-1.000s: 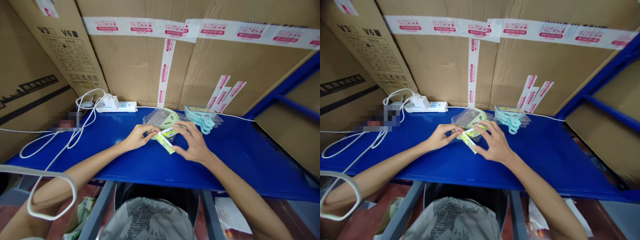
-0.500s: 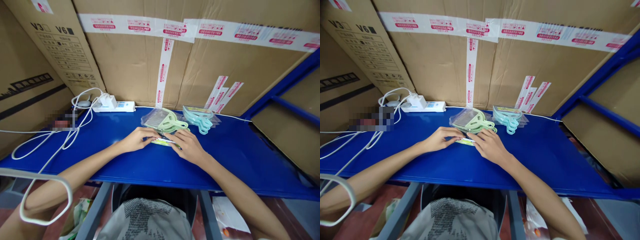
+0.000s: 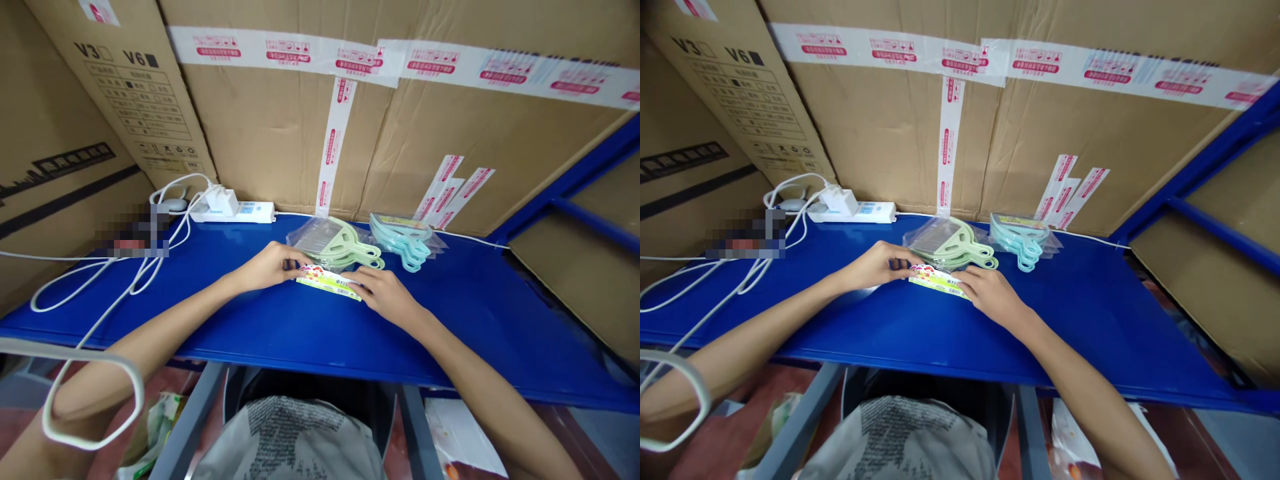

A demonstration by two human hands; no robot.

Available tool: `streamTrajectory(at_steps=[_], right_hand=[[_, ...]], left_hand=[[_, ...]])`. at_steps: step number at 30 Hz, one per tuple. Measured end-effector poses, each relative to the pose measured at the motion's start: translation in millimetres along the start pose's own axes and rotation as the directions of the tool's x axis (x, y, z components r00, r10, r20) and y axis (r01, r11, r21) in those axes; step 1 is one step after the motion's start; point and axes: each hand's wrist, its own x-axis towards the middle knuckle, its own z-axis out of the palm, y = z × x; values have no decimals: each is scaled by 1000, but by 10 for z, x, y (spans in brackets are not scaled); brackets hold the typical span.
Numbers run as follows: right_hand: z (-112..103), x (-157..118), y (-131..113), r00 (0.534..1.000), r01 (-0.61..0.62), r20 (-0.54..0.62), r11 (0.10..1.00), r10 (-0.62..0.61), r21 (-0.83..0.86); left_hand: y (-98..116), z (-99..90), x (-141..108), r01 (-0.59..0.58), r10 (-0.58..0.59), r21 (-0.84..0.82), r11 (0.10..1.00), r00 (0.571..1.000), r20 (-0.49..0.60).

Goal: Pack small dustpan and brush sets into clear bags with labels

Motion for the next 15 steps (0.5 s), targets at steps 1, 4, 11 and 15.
streamTrajectory(at_steps=[1, 4, 11, 15], right_hand=[[5, 1, 5, 1000, -3, -12, 1000, 3, 19], [10, 7, 14, 998, -3, -56, 997, 7, 71], [-17, 10, 31, 996, -37, -79, 995, 44, 89], [-16, 7, 34, 996, -41, -79, 996, 48, 85]], left_hand=[[-4, 9, 3, 9, -8, -30, 1000, 1000, 3], [-12, 32, 6, 29, -29, -63, 998, 1000, 11], [-50, 2, 6, -5, 4, -4, 1000, 1000, -26], [-81, 8, 6, -20, 19, -30, 999, 999, -37]])
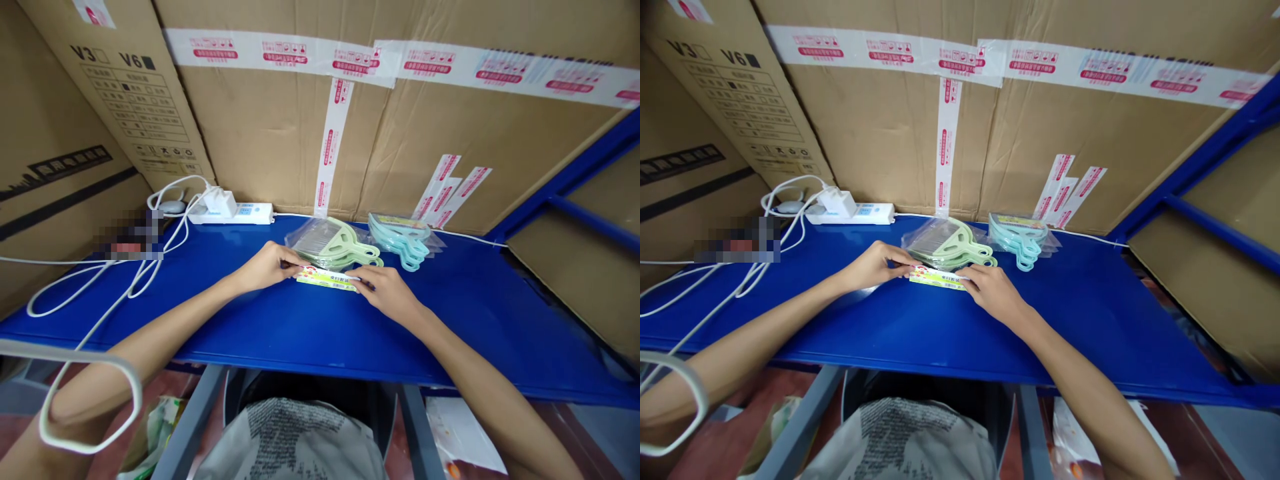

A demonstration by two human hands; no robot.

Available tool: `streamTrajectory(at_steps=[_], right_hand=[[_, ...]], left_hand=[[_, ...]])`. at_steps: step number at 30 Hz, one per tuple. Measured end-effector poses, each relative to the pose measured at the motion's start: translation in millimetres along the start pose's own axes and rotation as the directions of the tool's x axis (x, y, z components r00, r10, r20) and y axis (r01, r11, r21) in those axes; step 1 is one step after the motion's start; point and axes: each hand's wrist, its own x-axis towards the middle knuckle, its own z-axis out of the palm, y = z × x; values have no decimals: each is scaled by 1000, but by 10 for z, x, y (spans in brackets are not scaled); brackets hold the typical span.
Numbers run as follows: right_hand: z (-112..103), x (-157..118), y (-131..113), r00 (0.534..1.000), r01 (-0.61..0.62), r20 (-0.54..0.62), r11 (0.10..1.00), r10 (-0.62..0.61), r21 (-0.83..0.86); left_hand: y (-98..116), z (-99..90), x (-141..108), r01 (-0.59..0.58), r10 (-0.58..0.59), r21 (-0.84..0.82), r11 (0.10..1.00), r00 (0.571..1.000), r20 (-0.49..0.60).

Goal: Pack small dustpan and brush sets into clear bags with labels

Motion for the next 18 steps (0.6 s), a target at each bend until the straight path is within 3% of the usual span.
streamTrajectory(at_steps=[4, 9, 13, 18], right_hand=[[-7, 7, -18, 999, -33, 16, 999, 32, 10], [-34, 26, -52, 994, -104, 40, 994, 102, 38], [-69, 46, -97, 989, -144, 45, 989, 143, 23], [-71, 54, -102, 984, -175, 52, 977, 170, 120]], left_hand=[[-17, 10, -2, 2, -2, -17, 1000, 1000, 3], [23, -19, -2, 4, 0, 38, 999, 995, -95], [27, -14, 2, 22, -23, -15, 1000, 997, -74], [-12, 7, 12, 72, -79, -94, 993, 994, -71]])
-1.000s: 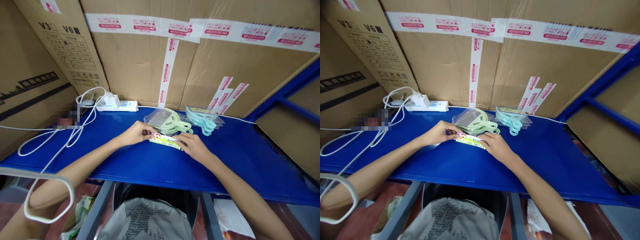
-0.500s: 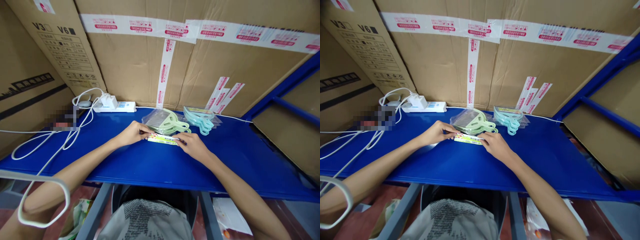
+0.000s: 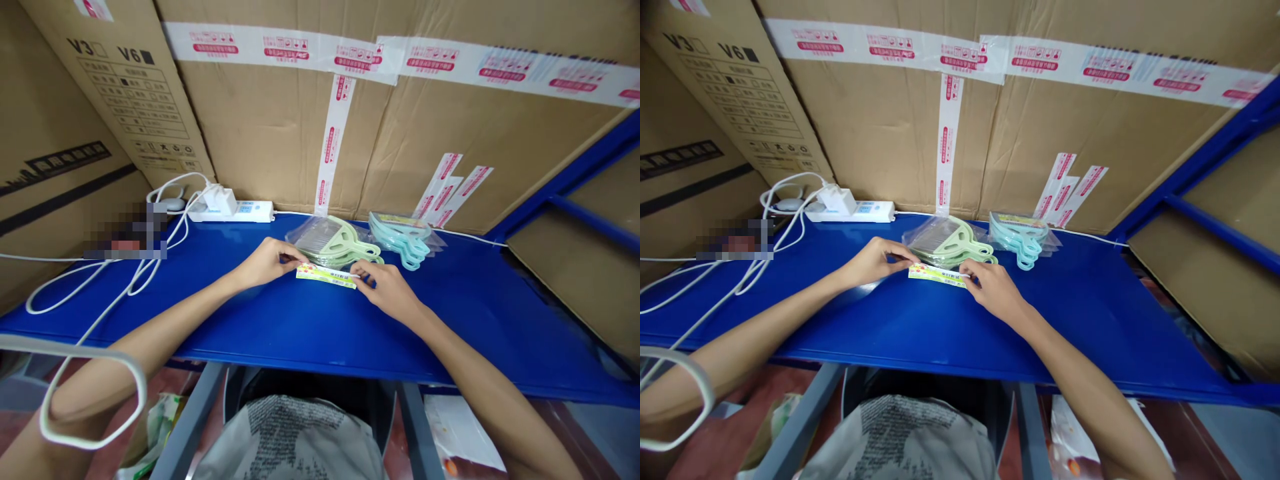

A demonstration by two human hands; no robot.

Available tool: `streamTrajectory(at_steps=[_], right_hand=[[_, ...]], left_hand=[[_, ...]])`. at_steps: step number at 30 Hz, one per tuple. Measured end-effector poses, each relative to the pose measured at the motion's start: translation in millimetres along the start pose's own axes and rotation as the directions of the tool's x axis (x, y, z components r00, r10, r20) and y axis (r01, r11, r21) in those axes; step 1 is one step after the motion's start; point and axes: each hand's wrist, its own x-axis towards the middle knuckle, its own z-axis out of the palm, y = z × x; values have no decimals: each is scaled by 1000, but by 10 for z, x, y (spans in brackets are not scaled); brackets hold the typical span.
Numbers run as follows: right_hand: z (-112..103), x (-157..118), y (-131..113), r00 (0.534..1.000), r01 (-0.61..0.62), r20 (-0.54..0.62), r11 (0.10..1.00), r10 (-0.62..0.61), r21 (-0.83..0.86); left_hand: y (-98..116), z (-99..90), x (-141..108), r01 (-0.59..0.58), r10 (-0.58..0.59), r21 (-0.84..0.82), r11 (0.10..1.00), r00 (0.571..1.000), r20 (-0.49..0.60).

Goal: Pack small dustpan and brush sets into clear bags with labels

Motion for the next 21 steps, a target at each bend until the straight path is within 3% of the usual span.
streamTrajectory(at_steps=[5, 10, 16, 21], right_hand=[[1, -14, 3, 999, 50, -13, 998, -50, -36], [-18, -35, -78, 960, 268, -2, 915, -281, -303], [28, -55, -130, 910, 370, 2, 809, -415, -458], [31, -15, -132, 912, 355, -50, 842, -408, -406]], left_hand=[[-47, -49, 19, 133, -116, -232, 963, 989, 87], [-31, -49, 19, 250, -204, -424, 871, 967, 152], [8, -24, -4, 256, -196, -424, 869, 964, 181], [-23, -27, 19, 226, -202, -447, 865, 974, 101]])
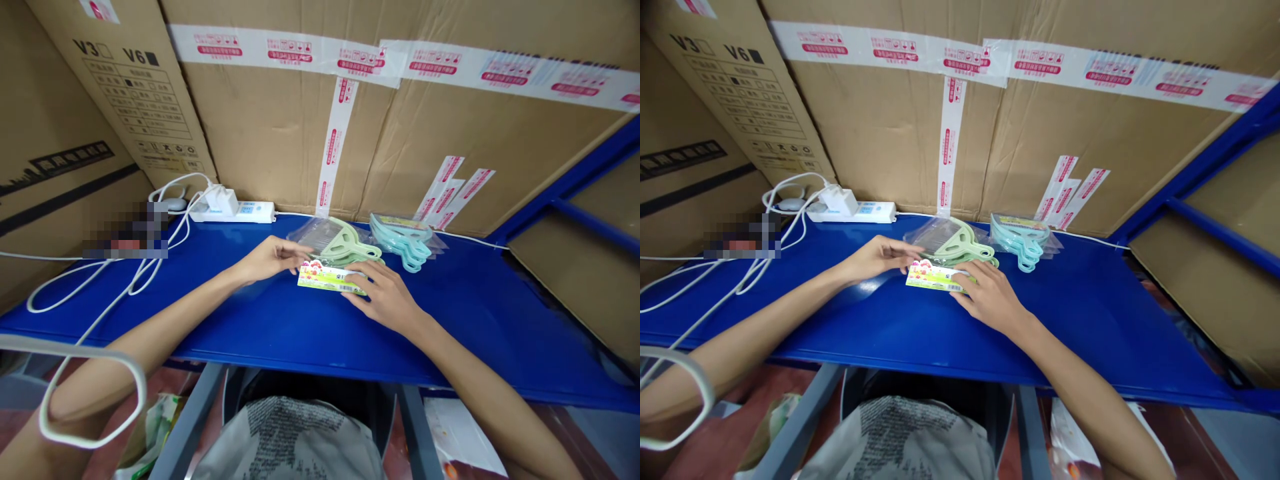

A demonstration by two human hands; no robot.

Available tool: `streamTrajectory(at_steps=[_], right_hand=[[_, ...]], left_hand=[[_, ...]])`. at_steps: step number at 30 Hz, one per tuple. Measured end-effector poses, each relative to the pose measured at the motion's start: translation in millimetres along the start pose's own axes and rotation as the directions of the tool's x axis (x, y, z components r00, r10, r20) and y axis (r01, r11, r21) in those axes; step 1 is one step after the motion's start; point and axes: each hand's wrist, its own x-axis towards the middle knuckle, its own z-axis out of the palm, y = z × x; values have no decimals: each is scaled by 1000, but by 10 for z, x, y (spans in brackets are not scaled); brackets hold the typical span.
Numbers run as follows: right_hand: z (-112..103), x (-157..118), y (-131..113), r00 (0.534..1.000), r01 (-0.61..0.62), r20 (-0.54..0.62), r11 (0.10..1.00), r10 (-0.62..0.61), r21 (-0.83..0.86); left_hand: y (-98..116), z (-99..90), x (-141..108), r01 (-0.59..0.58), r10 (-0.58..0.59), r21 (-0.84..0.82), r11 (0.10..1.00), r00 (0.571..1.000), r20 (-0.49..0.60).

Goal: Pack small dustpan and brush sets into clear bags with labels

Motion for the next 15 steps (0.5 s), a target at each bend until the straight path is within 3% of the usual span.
streamTrajectory(at_steps=[3, 6, 8, 11, 12, 15], right_hand=[[-124, 18, 15, 993, -60, -95, 997, 65, 56], [-405, -152, -15, 951, -232, -189, 969, 244, 88], [-617, -425, -64, 863, -434, -253, 898, 437, 72], [-829, -961, -133, 623, -751, -390, 658, 678, -55], [-855, -1126, -146, 566, -808, -398, 581, 722, -96], [-817, -1442, -151, 488, -873, -367, 441, 792, -208]], left_hand=[[-19, -42, 35, -35, 33, -12, 999, 990, -135], [-46, -89, 69, -55, 50, -16, 998, 974, -219], [-64, -103, 84, -55, 46, -33, 998, 972, -230], [-78, -87, 85, -49, 35, -62, 997, 975, -219], [-80, -74, 80, -49, 33, -68, 997, 976, -216], [-85, -29, 64, -45, 30, -71, 996, 980, -196]])
